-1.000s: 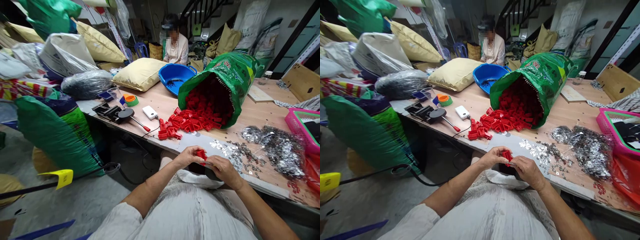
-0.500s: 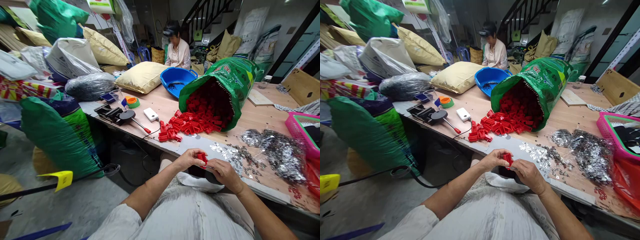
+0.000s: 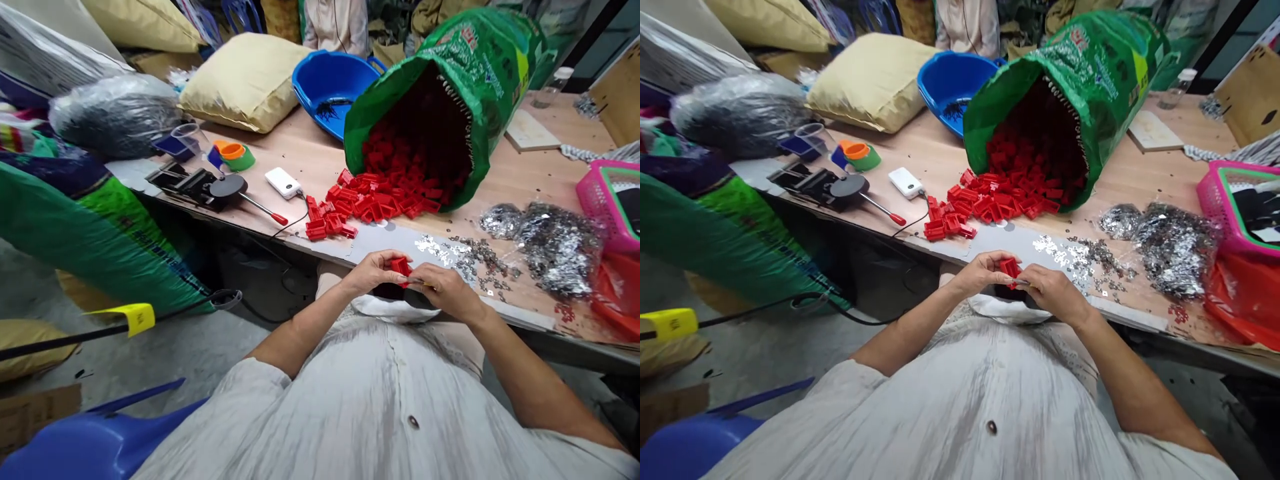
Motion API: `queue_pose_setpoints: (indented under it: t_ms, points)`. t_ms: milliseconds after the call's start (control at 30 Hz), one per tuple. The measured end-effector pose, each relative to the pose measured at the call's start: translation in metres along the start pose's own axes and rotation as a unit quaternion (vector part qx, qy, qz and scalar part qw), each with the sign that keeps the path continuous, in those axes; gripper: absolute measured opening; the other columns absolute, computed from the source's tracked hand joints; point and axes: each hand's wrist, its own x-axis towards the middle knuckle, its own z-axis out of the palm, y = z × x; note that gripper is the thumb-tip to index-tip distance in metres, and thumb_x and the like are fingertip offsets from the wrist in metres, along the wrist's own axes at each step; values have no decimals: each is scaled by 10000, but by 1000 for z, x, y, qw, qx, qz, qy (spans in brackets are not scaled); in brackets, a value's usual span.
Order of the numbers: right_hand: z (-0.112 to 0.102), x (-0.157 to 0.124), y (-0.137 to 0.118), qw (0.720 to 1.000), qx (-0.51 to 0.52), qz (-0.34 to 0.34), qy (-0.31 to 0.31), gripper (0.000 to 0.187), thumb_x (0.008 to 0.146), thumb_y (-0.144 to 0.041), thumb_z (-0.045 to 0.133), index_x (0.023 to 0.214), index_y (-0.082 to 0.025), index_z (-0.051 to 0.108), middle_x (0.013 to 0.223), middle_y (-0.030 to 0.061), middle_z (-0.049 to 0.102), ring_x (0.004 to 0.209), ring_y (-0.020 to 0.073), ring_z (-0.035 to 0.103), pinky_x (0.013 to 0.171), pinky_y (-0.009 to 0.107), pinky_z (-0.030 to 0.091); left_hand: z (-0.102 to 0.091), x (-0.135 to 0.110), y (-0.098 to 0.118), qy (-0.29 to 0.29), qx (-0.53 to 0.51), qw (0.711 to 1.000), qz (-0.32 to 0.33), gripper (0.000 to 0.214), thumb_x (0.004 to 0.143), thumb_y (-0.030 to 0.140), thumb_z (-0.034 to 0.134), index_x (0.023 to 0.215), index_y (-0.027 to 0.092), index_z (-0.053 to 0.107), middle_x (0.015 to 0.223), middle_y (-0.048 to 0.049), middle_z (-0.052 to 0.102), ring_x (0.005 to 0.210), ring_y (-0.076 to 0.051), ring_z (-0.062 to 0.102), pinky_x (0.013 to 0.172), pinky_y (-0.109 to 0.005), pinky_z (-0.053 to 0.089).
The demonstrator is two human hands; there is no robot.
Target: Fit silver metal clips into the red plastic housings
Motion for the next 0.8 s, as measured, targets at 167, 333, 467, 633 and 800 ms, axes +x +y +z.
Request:
queue_pose_setpoints:
  t_ms: [167,333,467,633,800]
  points:
    - [-9,3,-5,988,80,133,17,173,901,-365,639,998,-225,671,867,37,697,753,176,631,711,302,502,2,0,-6,-1,-5,999,40,509,571,214,891,1028,144,677,905,-27,711,813,-139,665,816,-285,515]
    - [-4,-10,3,952,167,247,69,207,849,-398,670,931,-211,635,813,11,652,691,151,568,642,275,455,4,-1,-8,2,-10,998,63,504,575,222,892,1018,145,664,955,-49,720,814,-137,670,792,-271,532]
    - [1,-12,2,941,198,262,86,213,852,-416,662,871,-213,597,728,-22,568,620,124,480,579,256,389,10,-3,-4,-7,2,997,78,473,593,219,885,999,151,653,952,-39,709,842,-140,663,814,-283,531]
    - [7,-8,-2,932,224,269,90,278,849,-464,658,822,-217,533,704,-37,491,614,120,430,565,251,362,19,-5,-8,-9,35,992,119,451,626,255,873,1002,161,641,1000,-36,683,907,-149,649,865,-293,515]
    - [15,-10,6,942,167,279,89,252,880,-455,625,939,-217,566,825,-8,579,659,131,492,597,258,405,9,2,-22,15,91,986,142,410,701,288,821,1040,167,625,1051,-61,675,959,-167,640,925,-317,492]
